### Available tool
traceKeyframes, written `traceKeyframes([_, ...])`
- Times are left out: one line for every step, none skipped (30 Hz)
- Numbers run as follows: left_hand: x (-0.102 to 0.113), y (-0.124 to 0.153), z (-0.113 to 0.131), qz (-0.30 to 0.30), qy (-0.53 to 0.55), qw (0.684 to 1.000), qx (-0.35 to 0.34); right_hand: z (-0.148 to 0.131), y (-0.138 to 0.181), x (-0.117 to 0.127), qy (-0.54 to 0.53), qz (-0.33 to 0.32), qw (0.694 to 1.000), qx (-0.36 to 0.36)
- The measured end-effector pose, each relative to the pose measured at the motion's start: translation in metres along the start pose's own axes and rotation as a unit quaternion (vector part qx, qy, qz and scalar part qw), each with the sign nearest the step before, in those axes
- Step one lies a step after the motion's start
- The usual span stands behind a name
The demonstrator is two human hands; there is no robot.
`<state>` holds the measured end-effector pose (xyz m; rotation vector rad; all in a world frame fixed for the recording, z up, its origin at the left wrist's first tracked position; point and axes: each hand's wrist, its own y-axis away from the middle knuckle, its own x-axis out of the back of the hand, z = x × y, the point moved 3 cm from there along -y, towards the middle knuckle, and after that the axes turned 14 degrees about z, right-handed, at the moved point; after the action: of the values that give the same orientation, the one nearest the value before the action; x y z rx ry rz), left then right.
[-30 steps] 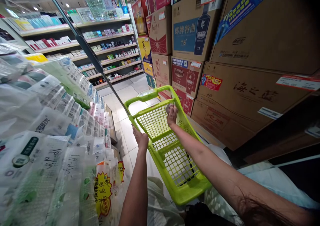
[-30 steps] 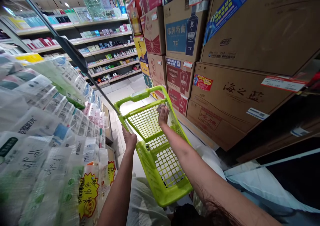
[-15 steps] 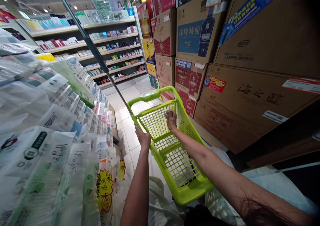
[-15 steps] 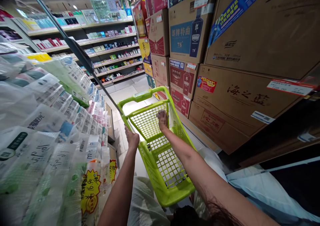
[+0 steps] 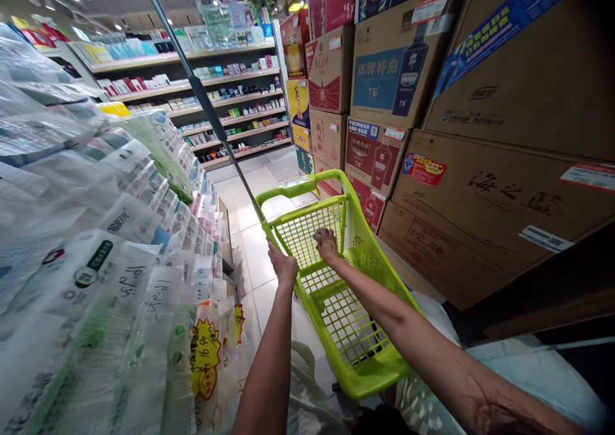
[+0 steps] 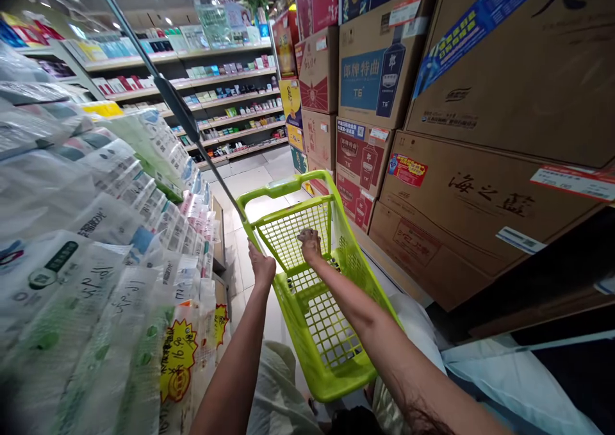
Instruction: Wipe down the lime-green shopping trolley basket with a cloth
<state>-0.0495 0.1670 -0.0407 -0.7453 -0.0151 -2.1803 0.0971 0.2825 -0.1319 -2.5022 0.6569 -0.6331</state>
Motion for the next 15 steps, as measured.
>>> traceKeyframes([0.000,0.000,0.001,0.002,-0.002,1.000,0.000,-0.002,-0.001,0.000,-0.004,0.004,1.000,0.003])
traceKeyframes([0.000,0.000,0.001,0.004,-0.003,1.000,-0.002,-0.007,-0.005,0.001,-0.009,0.014,1.000,0.011])
traceKeyframes([-0.001,0.000,0.002,0.006,-0.004,1.000,-0.005,-0.013,-0.010,0.000,-0.016,0.026,0.999,0.024])
traceKeyframes([-0.001,0.001,0.003,0.008,-0.004,1.000,-0.008,-0.019,-0.015,0.000,-0.023,0.039,0.998,0.043])
traceKeyframes([-0.001,0.001,0.003,0.010,-0.004,1.000,-0.009,-0.024,-0.019,-0.001,-0.025,0.048,0.997,0.058])
traceKeyframes([-0.001,0.002,0.004,0.011,-0.003,1.000,-0.010,-0.027,-0.019,-0.002,-0.020,0.054,0.996,0.062])
traceKeyframes([-0.001,0.002,0.004,0.012,-0.002,1.000,-0.009,-0.027,-0.016,-0.003,-0.011,0.049,0.997,0.059])
traceKeyframes([-0.001,0.002,0.003,0.013,0.000,1.000,-0.007,-0.025,-0.010,-0.004,0.001,0.039,0.998,0.049])
traceKeyframes([-0.001,0.002,0.003,0.015,0.003,1.000,-0.006,-0.022,-0.002,-0.005,0.014,0.022,0.999,0.034])
traceKeyframes([-0.002,0.002,0.003,0.016,0.006,1.000,-0.007,-0.020,0.005,-0.006,0.021,-0.006,0.999,0.031])
traceKeyframes([-0.002,0.002,0.002,0.017,0.008,1.000,-0.008,-0.020,0.010,-0.006,0.022,-0.018,0.999,0.029])
traceKeyframes([-0.002,0.001,0.002,0.020,0.008,1.000,-0.010,-0.023,0.012,-0.006,0.021,-0.024,0.999,0.031])
traceKeyframes([-0.002,0.001,0.002,0.022,0.007,1.000,-0.011,-0.030,0.011,-0.007,0.014,-0.023,0.999,0.043])
traceKeyframes([-0.003,0.000,0.002,0.024,0.005,1.000,-0.012,-0.039,0.007,-0.008,0.001,-0.014,0.998,0.061])
traceKeyframes([-0.003,0.000,0.002,0.025,0.003,1.000,-0.012,-0.050,0.001,-0.009,-0.018,-0.006,0.996,0.091])
